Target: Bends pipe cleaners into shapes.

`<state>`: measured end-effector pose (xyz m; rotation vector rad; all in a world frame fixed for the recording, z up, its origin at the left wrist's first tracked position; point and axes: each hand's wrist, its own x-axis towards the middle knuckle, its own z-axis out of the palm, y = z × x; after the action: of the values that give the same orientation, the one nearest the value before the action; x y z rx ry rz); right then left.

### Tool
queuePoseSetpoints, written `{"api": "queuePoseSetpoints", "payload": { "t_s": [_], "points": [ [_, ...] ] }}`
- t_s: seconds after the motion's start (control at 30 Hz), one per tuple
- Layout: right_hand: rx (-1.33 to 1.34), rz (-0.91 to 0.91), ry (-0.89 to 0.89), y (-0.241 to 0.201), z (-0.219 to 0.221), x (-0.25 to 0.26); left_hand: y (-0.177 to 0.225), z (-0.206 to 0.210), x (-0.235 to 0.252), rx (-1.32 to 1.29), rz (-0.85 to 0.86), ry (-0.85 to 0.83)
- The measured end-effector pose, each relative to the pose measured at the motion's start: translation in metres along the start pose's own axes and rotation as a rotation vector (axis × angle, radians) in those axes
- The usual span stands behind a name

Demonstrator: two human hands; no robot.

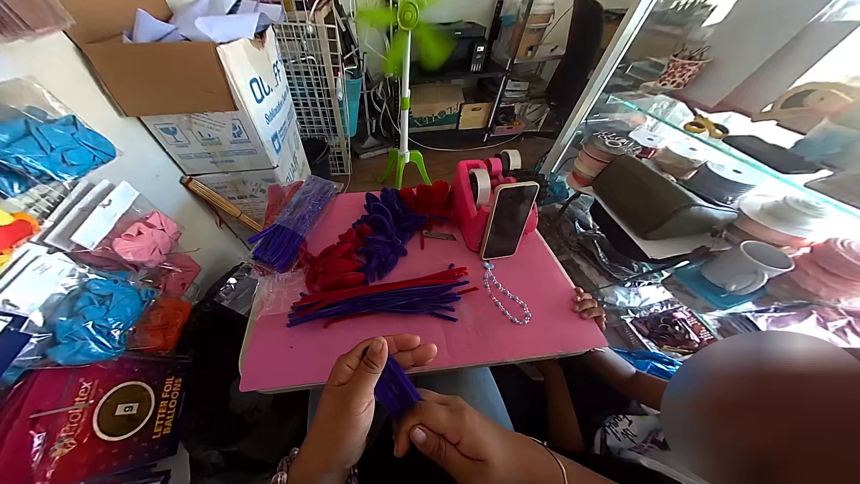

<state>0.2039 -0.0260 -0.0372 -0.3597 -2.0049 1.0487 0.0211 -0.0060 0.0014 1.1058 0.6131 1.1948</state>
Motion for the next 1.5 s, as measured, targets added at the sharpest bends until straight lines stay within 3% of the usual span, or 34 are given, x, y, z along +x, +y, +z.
{"api": "queuePoseSetpoints", "payload": {
  "t_s": [0.17,0.23,0.33,0.43,0.5,0.57,0.63,0.7,0.9,1.03,1.13,1.2,1.33,1.5],
  "points": [
    [-0.03,0.008,-0.015,-0.004,-0.008,0.001,0.005,-0.008,0.001,0.019,0.013,-0.097],
    [-0.054,0.019,-0.035,-0.008,-0.012,0.004,0.009,-0.014,0.004,0.124,0.097,-0.145],
    [-0.107,0.043,-0.114,-0.016,-0.02,0.007,0.036,-0.031,0.015,0.593,0.327,-0.182],
    [-0.204,0.042,-0.237,-0.028,-0.028,0.014,0.074,-0.032,0.015,1.185,0.407,-0.343],
    [-0.29,0.026,-0.318,-0.036,-0.03,0.019,0.085,-0.018,0.01,1.491,0.313,-0.596],
    [-0.359,0.026,-0.399,-0.044,-0.032,0.024,0.09,0.002,0.013,1.569,-0.034,-0.872],
    [-0.4,0.087,-0.499,-0.05,-0.034,0.029,0.087,0.013,0.019,1.552,-0.31,-1.015],
    [-0.428,0.169,-0.595,-0.055,-0.035,0.033,0.084,0.015,0.022,1.51,-0.428,-1.05],
    [-0.483,0.325,-0.728,-0.064,-0.044,0.043,0.067,0.002,0.024,1.248,-0.46,-1.009],
    [-0.434,0.32,-0.749,-0.057,-0.048,0.041,0.059,0.002,0.022,1.095,-0.592,-0.962],
    [-0.371,0.236,-0.638,-0.048,-0.052,0.038,0.059,-0.003,0.024,1.034,-0.641,-0.903],
    [-0.321,0.156,-0.44,-0.039,-0.056,0.032,0.06,-0.011,0.027,0.945,-0.651,-0.829],
    [-0.266,0.169,-0.124,-0.031,-0.063,0.032,0.063,-0.023,0.032,0.803,-0.683,-0.753],
    [-0.235,0.112,-0.043,-0.023,-0.06,0.034,0.061,-0.022,0.034,0.769,-0.701,-0.761]
  ]
}}
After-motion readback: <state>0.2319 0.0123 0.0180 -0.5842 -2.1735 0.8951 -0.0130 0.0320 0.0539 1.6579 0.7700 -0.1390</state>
